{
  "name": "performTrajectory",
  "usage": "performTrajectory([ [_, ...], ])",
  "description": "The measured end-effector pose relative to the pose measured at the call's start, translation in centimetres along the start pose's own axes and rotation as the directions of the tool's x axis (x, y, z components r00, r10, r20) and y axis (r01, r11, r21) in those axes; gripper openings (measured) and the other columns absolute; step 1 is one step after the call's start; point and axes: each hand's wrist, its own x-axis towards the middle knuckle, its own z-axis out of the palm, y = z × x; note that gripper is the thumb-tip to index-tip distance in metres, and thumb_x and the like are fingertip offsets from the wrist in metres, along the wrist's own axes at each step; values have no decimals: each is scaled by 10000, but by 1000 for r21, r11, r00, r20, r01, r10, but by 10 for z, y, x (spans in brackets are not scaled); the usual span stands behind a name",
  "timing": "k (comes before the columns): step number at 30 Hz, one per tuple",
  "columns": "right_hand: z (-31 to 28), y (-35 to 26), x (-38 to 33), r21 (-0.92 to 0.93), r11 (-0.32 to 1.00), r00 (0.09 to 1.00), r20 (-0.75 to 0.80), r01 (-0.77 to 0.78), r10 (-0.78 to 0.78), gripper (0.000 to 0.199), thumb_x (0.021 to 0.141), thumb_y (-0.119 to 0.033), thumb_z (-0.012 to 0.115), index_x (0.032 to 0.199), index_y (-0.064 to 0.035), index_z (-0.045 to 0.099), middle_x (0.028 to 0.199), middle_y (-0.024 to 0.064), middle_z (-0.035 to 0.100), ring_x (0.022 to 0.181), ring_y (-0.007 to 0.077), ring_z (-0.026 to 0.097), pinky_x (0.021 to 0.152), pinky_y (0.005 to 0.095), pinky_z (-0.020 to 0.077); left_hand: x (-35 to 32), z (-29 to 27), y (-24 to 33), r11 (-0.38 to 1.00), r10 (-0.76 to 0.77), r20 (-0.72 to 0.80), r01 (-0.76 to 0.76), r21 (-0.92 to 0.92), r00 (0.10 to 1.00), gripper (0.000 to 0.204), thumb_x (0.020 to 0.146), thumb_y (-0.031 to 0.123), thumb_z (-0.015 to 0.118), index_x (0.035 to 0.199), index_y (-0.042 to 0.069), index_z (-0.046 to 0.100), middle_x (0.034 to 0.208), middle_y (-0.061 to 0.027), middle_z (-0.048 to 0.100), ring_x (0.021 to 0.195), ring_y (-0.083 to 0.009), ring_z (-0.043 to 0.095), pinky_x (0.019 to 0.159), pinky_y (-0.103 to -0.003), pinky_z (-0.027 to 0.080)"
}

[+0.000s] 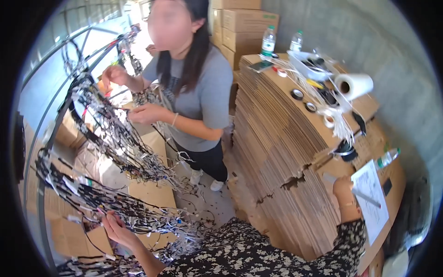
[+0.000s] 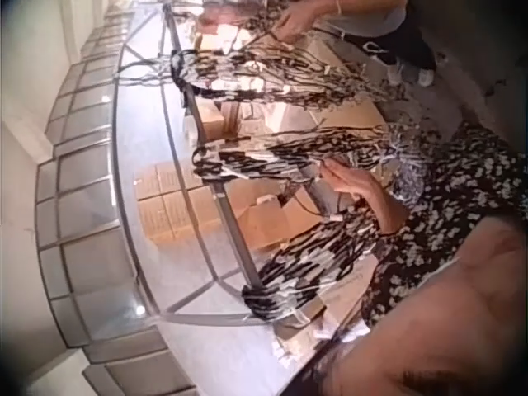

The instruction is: Wrap bundles of electrical wires with tape and measure their lengths using a ruler.

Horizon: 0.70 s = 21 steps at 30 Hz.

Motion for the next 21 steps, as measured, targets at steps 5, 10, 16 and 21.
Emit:
performTrajectory([
  [5, -187, -53, 21, 341, 934, 924, -381, 108, 32, 211, 911, -211, 565, 986, -39, 660, 883, 172, 664, 880, 364, 650, 745, 493, 529, 1, 16, -2, 999, 16, 36, -15, -31, 999, 229, 1022, 218, 485, 916, 48, 596, 743, 66, 473, 629, 0, 363, 527, -164, 258],
  [10, -212, -86, 116, 322, 868, 653, -757, 378, -3, 191, 953, -160, 513, 1029, -19, 616, 1059, 198, 624, 1056, 363, 568, 908, 484, 471, 3, 18, -2, 1000, 13, 60, -13, -6, 998, 227, 1025, 213, 469, 939, 41, 589, 699, 71, 423, 606, -3, 340, 518, -181, 233],
  [16, -184, -113, 162, 394, 914, 830, -539, 97, 145, 234, 892, -304, 619, 1066, -174, 705, 1139, 108, 613, 1160, 319, 522, 946, 600, 409, 4, 17, 4, 999, 46, 102, -49, 18, 994, 240, 1036, 201, 445, 947, 21, 578, 643, 81, 363, 568, -4, 301, 494, -202, 212],
  [21, -199, -121, 150, 487, 867, 789, -572, 109, 222, 177, 839, -262, 690, 975, -159, 732, 1233, 58, 525, 1186, 320, 441, 971, 513, 359, 3, 15, 6, 999, 52, 76, -51, -4, 996, 242, 1028, 207, 471, 902, 44, 599, 649, 91, 383, 559, 7, 297, 482, -182, 202],
])
